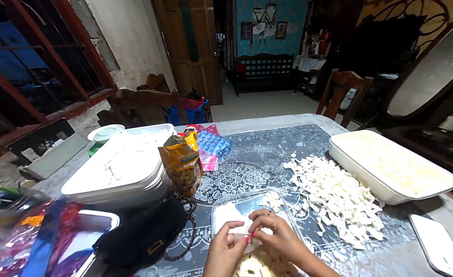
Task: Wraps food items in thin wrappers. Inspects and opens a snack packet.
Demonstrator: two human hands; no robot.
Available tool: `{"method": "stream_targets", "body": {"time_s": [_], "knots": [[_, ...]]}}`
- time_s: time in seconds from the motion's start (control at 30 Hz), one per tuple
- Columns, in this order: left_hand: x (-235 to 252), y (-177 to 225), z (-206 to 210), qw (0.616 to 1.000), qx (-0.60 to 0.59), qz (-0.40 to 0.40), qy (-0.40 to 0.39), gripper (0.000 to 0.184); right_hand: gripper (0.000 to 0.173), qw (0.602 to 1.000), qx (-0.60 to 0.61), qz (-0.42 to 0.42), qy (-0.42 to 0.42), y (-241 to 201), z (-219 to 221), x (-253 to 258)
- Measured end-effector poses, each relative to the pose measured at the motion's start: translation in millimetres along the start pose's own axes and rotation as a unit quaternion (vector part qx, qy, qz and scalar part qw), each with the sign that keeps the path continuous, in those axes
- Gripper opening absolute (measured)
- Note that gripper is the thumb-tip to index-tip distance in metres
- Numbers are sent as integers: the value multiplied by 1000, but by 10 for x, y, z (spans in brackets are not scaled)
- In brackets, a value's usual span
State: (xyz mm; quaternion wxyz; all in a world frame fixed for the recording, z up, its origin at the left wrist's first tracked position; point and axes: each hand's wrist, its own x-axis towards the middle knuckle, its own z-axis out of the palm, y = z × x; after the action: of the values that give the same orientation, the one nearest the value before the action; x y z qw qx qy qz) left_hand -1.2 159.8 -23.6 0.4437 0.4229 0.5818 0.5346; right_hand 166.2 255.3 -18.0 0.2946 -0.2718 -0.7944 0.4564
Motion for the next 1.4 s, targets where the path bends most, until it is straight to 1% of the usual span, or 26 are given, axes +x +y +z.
{"method": "stream_targets", "body": {"time_s": [0.07,0.1,0.17,0.27,0.33,0.37,0.4,0.47,0.53,0.57,0.6,0.63,0.67,0.7,0.77,0.8,0.93,1.0,1.07,1.1,1.17,1.2,1.27,1.33,1.37,1.4], "knots": [[5,14,-35,1000,-1,-2,-13,26,14,995,93,29,19,-3,-22,30],[9,10,-45,1000,2,0,-17,19,16,993,110,39,19,-23,-25,31],[31,-22,-47,1000,-2,-1,-24,11,22,996,87,30,0,-26,10,14],[48,-38,-53,997,-48,-46,-36,12,29,998,55,-15,-27,53,127,-9],[49,-17,-68,995,-67,-66,-32,13,39,998,53,-14,-42,39,158,-15],[56,-15,-75,995,-71,-69,-29,13,38,998,45,-16,-40,42,160,-16],[65,-19,-82,994,-76,-69,-26,13,34,999,35,-25,-33,60,160,-17],[75,-32,-103,993,-89,-69,-23,13,23,997,4,-71,-16,112,159,-16],[82,-25,-129,991,-101,-75,-33,15,16,987,-51,-154,-16,168,136,4],[83,-14,-145,989,-114,-79,-43,17,17,978,-83,-191,-20,180,118,15],[85,-8,-160,987,-132,-80,-54,17,21,968,-112,-222,-23,186,98,23],[87,2,-170,983,-154,-81,-61,14,27,960,-134,-243,-24,183,80,30],[91,18,-172,980,-174,-81,-60,11,28,955,-147,-256,-20,186,69,37],[91,33,-167,977,-189,-83,-55,11,26,954,-150,-260,-15,201,67,39],[85,48,-160,974,-201,-87,-59,22,19,960,-126,-251,-3,218,79,35],[80,54,-156,973,-203,-90,-59,23,17,964,-114,-242,1,212,84,33],[54,102,-117,982,-165,-87,-39,17,16,984,-34,-175,18,181,117,7],[26,115,-96,991,-112,-51,-46,16,17,994,13,-99,48,134,152,-17],[1,60,-62,999,-31,21,-39,20,16,997,47,-11,62,66,164,-29],[-4,19,-44,998,17,60,-19,22,17,996,59,18,60,38,165,-26],[1,-48,-32,991,76,107,19,16,24,996,74,46,34,7,127,-17],[9,-45,-45,992,76,102,22,13,26,995,77,58,15,6,87,-5],[23,0,-85,997,34,64,9,12,22,995,73,74,-5,28,5,26],[34,46,-101,999,-20,28,-3,11,16,996,45,70,11,66,-22,42],[36,56,-95,999,-48,13,-3,14,15,998,18,63,21,73,-9,37],[38,59,-84,997,-76,2,1,19,17,998,-13,53,22,59,10,23]]}}
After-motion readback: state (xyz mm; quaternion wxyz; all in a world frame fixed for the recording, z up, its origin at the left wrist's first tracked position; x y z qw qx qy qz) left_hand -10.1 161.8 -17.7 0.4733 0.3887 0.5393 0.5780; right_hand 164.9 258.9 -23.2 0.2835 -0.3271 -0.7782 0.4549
